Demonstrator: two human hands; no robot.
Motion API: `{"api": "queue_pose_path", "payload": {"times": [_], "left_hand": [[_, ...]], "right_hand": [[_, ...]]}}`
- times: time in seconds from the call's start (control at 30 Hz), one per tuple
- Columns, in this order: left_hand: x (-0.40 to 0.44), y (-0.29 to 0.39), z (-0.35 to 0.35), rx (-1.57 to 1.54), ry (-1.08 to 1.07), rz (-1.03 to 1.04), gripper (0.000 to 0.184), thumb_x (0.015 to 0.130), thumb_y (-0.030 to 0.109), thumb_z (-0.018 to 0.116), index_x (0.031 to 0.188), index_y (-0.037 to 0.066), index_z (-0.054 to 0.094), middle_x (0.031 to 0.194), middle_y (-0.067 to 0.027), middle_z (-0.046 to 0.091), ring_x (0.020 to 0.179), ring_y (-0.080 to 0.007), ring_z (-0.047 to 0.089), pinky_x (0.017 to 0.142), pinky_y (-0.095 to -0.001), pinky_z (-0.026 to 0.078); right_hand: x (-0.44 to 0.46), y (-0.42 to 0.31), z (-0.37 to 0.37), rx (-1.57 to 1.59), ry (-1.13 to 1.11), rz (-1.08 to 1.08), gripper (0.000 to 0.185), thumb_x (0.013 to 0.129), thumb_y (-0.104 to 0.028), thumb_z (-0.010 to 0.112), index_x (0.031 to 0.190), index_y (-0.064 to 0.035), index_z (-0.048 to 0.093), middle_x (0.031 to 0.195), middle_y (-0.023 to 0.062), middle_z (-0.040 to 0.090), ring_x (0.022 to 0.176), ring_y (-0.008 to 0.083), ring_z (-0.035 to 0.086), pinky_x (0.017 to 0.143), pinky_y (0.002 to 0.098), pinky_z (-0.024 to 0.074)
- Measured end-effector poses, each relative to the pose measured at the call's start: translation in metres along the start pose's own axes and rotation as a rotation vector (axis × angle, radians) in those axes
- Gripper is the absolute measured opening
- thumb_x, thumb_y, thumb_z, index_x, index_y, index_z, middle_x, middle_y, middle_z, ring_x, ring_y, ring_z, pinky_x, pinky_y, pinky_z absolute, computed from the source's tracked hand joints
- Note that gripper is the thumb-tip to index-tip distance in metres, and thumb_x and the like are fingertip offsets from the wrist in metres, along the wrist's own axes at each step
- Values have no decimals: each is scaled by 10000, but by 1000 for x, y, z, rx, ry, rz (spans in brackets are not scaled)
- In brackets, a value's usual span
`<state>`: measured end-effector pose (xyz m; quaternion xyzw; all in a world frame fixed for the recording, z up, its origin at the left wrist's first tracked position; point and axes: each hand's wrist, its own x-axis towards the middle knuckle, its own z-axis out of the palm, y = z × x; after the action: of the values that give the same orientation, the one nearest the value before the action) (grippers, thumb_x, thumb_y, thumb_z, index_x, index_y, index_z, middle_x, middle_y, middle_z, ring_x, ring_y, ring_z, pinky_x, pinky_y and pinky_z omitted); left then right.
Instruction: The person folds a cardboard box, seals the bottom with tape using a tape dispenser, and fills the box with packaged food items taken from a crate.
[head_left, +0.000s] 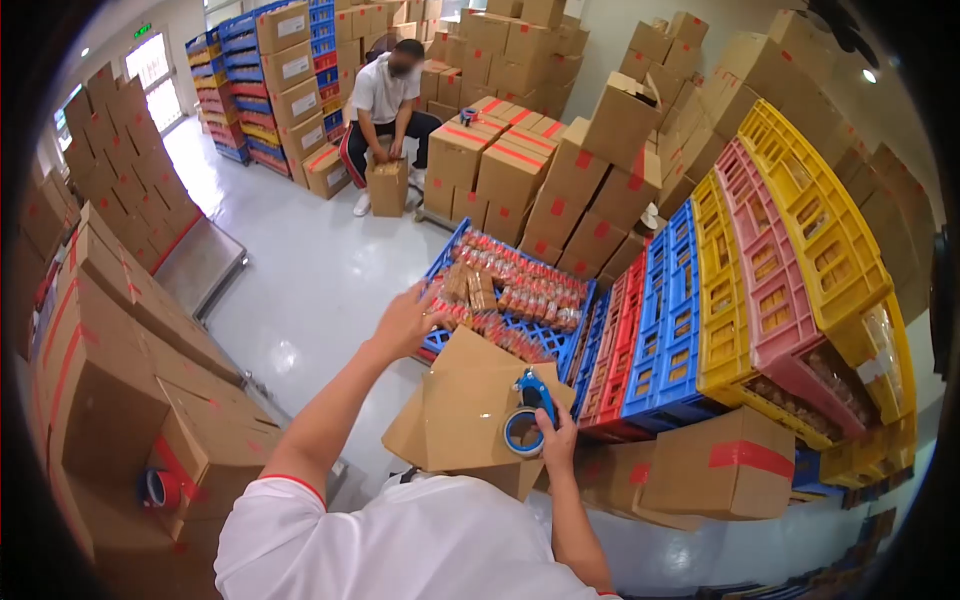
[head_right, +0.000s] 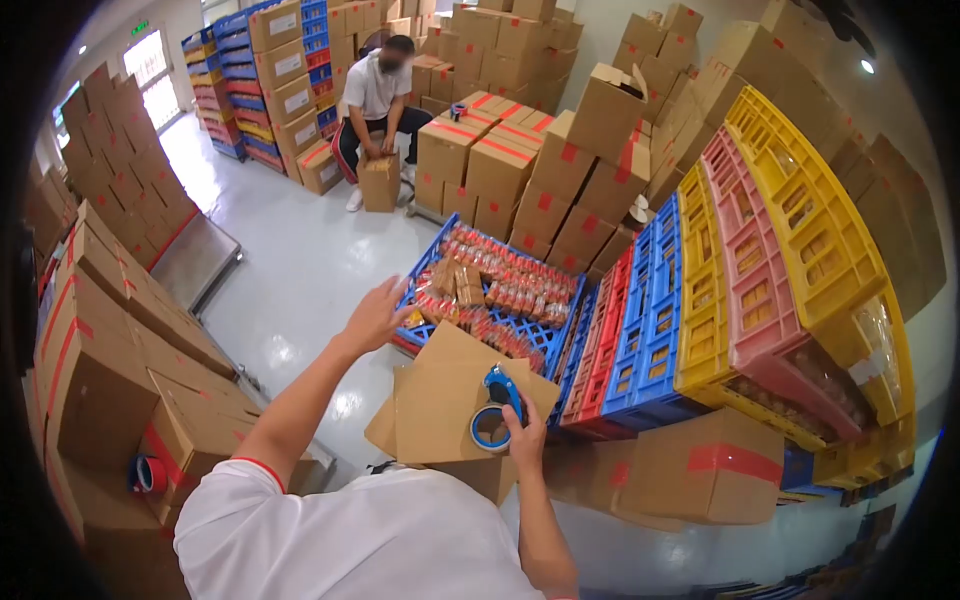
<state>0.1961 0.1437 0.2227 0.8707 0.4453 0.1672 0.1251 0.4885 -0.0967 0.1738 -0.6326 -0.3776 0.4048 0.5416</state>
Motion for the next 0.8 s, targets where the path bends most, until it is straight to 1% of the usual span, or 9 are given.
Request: {"api": "queue_pose_path", "payload": {"times": [0.03,0.1,0.2,0.23,0.37,0.53,0.67,0.73,0.8], "left_hand": [[5,27,-15,-25,-54,68,623,1030,397,559,1502,7,441,1520,-259,471,1380,-425,477,1084,-526,430],[7,22,64,-22,87,217,612,1031,412,556,1482,10,464,1447,-269,519,1328,-420,512,1048,-513,453],[-33,87,66,-111,-15,226,620,1033,450,543,1465,9,482,1358,-259,579,1242,-414,569,1008,-508,474],[-41,100,64,-119,-134,174,636,1033,453,542,1471,-2,474,1330,-248,597,1232,-414,577,1012,-507,477],[-41,91,70,-109,-251,83,656,1049,485,500,1480,-8,466,1276,-237,632,1178,-420,608,1009,-505,482],[-6,100,79,-178,-299,150,647,1055,480,487,1478,-9,469,1271,-262,636,1152,-430,625,998,-502,492],[17,130,104,-214,-345,126,630,1052,474,493,1476,8,479,1255,-278,650,1113,-442,648,982,-512,504],[19,138,108,-212,-306,122,588,1050,477,494,1401,6,508,1187,-280,674,1048,-451,666,928,-535,515],[19,142,104,-204,-272,115,553,1047,480,496,1326,4,538,1118,-283,697,984,-461,684,874,-558,526]], "right_hand": [[3,0,1,35,4,-31,505,1001,-255,700,1411,13,579,1168,82,668,963,129,647,802,264,560],[5,-2,2,81,16,-54,543,1025,-259,671,1475,-3,509,1236,85,640,1011,129,630,851,273,547],[13,26,-3,161,166,-154,531,1038,-243,647,1489,-13,488,1273,84,624,1083,131,608,922,298,530],[5,19,0,395,251,-108,537,1050,-272,629,1504,-36,465,1282,54,614,1091,142,619,961,312,511],[-43,-8,-27,628,319,-50,450,1040,-324,642,1388,-55,548,1155,65,665,1111,177,645,946,336,532],[-65,-9,-52,994,370,74,502,1028,-448,628,1359,-72,589,1297,81,675,1220,252,641,1047,448,507],[-54,10,-51,986,302,156,439,1032,-421,627,1317,-87,632,1246,63,706,1168,229,660,1027,408,510],[-58,-9,-34,887,283,187,323,1028,-369,651,1171,-79,655,991,64,726,856,193,710,778,346,587],[-62,-9,-17,729,299,235,304,1031,-361,651,1124,-72,646,924,65,714,713,175,689,654,336,581]]}}
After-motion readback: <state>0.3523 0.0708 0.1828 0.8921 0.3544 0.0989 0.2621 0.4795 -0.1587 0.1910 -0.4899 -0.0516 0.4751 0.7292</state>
